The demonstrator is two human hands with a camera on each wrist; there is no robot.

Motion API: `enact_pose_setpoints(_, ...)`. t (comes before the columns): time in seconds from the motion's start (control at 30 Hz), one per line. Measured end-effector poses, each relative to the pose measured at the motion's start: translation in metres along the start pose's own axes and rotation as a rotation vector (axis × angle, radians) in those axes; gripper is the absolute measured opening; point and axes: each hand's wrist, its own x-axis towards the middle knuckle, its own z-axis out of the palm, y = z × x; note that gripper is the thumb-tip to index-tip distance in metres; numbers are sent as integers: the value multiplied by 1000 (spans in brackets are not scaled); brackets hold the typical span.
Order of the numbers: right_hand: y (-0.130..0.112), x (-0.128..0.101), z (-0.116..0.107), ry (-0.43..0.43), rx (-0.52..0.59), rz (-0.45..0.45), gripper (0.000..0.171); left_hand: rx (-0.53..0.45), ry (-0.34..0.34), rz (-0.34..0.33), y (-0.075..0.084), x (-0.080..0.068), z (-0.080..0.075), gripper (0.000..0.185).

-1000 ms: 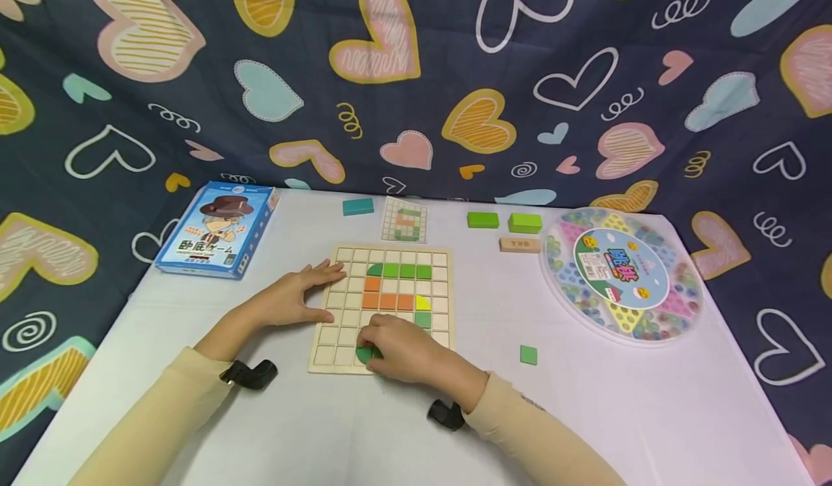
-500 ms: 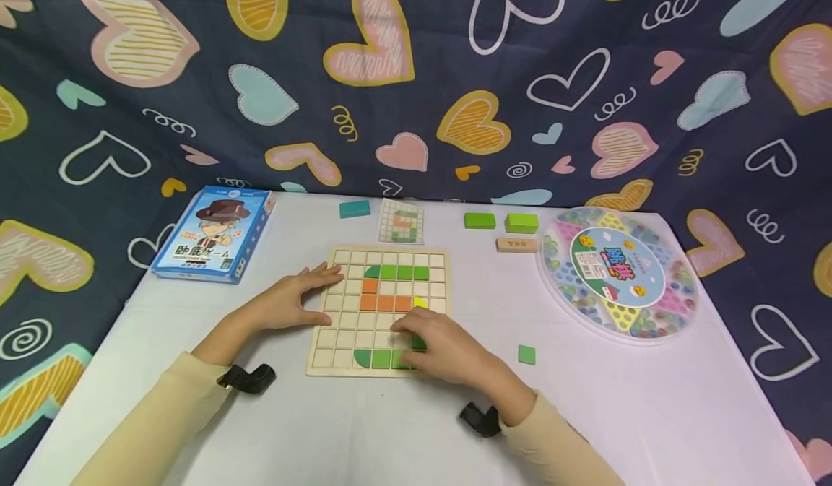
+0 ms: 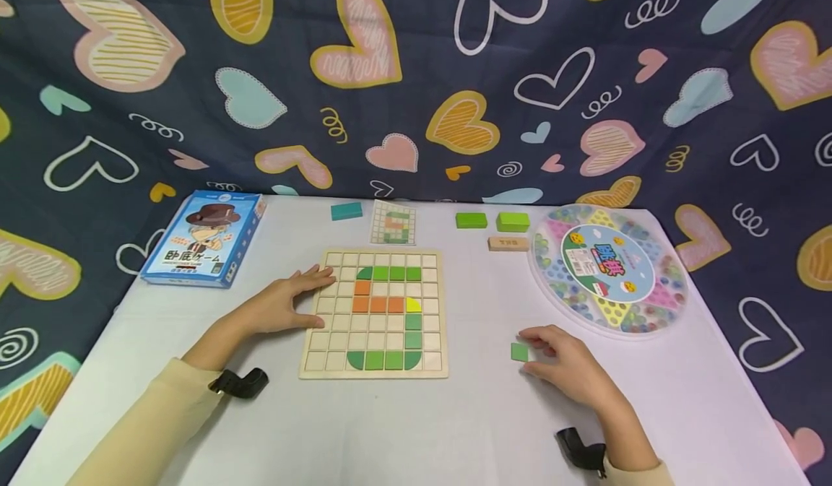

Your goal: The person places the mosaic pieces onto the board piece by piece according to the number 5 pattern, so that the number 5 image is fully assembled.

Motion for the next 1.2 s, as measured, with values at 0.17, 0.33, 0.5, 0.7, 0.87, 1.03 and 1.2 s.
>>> enact_pose_setpoints(0.17,10,5,4,16,22,-37,30,-8,15,16,-1,-1,-1,81)
enact_pose_setpoints(0.33,2,16,10,48,-22,-99,23,-3,10,17,-3,0,-1,81)
enact_pose_setpoints(0.5,-43,37,27,31,41,-245,25,-13,13,10,-2,-1,0,80)
enact_pose_setpoints(0.7,-109,65,68,-137,98,-384,24,-39,8,19,-1,-4,2,80)
enact_pose_setpoints(0.87,-143,89,95,-200,24,-400,23,-37,3,25,-1,-3,4,79)
enact_pose_setpoints(1.03,-160,108,110,-233,-45,-433,19,-31,5,21,1,-1,3,78)
enact_pose_setpoints(1.2,-168,117,116,-258,-75,-406,18,-22,10,16,1,-2,0,78)
